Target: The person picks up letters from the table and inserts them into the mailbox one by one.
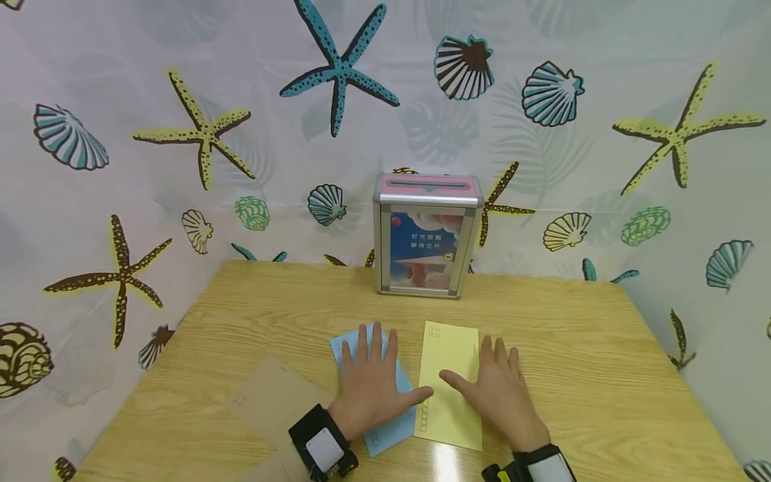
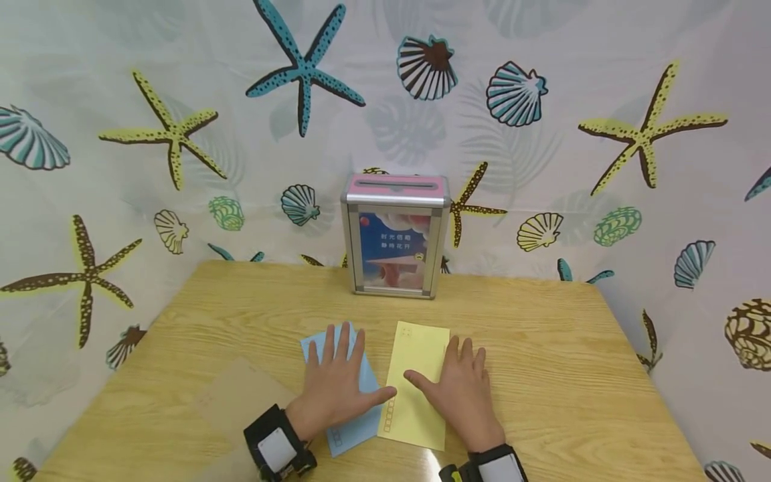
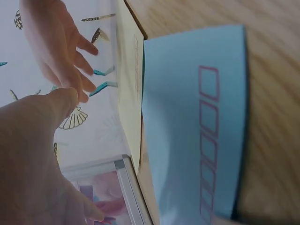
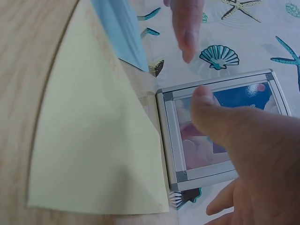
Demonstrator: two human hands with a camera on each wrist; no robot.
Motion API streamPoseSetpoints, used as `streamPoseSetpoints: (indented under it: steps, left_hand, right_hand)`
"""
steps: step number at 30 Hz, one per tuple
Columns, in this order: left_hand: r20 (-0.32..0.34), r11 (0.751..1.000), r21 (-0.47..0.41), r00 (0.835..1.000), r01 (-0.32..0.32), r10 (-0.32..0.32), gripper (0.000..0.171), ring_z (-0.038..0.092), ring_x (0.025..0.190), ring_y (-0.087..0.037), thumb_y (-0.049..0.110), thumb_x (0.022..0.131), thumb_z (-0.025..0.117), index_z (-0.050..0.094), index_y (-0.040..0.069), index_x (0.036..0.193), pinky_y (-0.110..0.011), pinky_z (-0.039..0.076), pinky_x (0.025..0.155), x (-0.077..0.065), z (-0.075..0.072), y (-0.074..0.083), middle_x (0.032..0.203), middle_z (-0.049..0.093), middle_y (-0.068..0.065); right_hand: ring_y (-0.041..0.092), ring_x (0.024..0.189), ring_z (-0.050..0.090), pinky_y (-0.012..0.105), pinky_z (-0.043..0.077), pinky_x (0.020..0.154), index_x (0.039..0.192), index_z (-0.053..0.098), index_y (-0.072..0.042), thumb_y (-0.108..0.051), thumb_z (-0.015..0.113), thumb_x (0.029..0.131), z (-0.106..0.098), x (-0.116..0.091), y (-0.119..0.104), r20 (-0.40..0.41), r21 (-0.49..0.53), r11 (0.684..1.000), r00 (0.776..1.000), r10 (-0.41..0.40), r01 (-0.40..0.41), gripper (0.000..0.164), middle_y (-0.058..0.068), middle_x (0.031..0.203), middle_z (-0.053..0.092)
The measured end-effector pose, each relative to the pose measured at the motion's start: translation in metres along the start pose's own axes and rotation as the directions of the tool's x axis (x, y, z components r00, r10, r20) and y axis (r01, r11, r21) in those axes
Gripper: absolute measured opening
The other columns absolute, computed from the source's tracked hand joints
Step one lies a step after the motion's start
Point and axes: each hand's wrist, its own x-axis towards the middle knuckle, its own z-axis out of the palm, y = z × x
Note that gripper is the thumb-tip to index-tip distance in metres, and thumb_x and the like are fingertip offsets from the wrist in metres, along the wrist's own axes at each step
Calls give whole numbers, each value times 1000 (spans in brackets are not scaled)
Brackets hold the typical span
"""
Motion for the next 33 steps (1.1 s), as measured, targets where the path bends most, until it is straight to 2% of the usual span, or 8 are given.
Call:
streamPoseSetpoints:
  steps: [2,5,10,14,16,20,27,33]
  left_hand:
    - [28,1000,-5,1000,-11,11,116,15,156,-49,91,82,46,30,9,162,-76,19,115,3,4,5,168,22,-24]
    - [75,1000,5,997,-30,29,116,15,156,-49,91,82,46,31,8,162,-75,19,116,2,12,14,168,24,-23]
    - [108,997,45,993,-62,56,113,18,156,-47,93,80,45,45,9,156,-74,22,116,-1,21,26,167,30,-21]
    - [113,991,103,991,-84,73,109,22,155,-46,93,80,46,55,8,148,-72,24,116,1,23,31,165,33,-21]
    - [114,988,128,991,-90,76,108,24,155,-45,92,79,50,56,8,147,-71,25,116,2,24,33,164,34,-20]
    - [123,983,154,989,-96,78,108,26,154,-44,89,77,58,55,8,147,-69,27,116,2,22,35,164,34,-19]
    - [120,983,155,990,-98,80,107,26,154,-45,88,77,59,55,7,147,-69,27,116,1,21,35,163,35,-20]
    - [123,986,124,988,-107,92,106,27,153,-46,87,78,59,53,7,148,-70,28,115,2,24,32,161,38,-20]
  right_hand:
    - [69,142,22,75,28,112,155,21,18,-76,62,86,0,4,0,-3,15,1000,1000,0,0,124,47,157,21]
    - [68,135,36,72,37,107,152,24,21,-72,66,87,2,6,0,3,14,1000,1000,8,-8,121,48,151,31]
    - [57,111,54,65,50,88,137,46,21,-65,72,86,8,8,1,-14,-38,999,999,29,-29,103,42,126,52]
    - [44,94,54,55,51,74,113,63,17,-56,76,87,8,11,3,-25,-53,998,999,43,-45,78,31,108,54]
    - [41,91,53,52,50,72,108,66,15,-51,77,88,7,13,3,-18,-53,997,999,50,-51,70,29,105,54]
    - [39,88,55,50,50,71,108,67,15,-42,76,90,4,14,1,10,-42,998,999,54,-53,61,29,104,55]
    - [37,85,59,48,52,71,108,66,17,-31,72,95,1,18,-1,7,-36,999,1000,28,-28,50,30,103,58]
    - [24,75,56,35,48,63,103,64,10,-18,69,96,-3,22,6,68,88,994,996,57,-63,29,17,92,62]
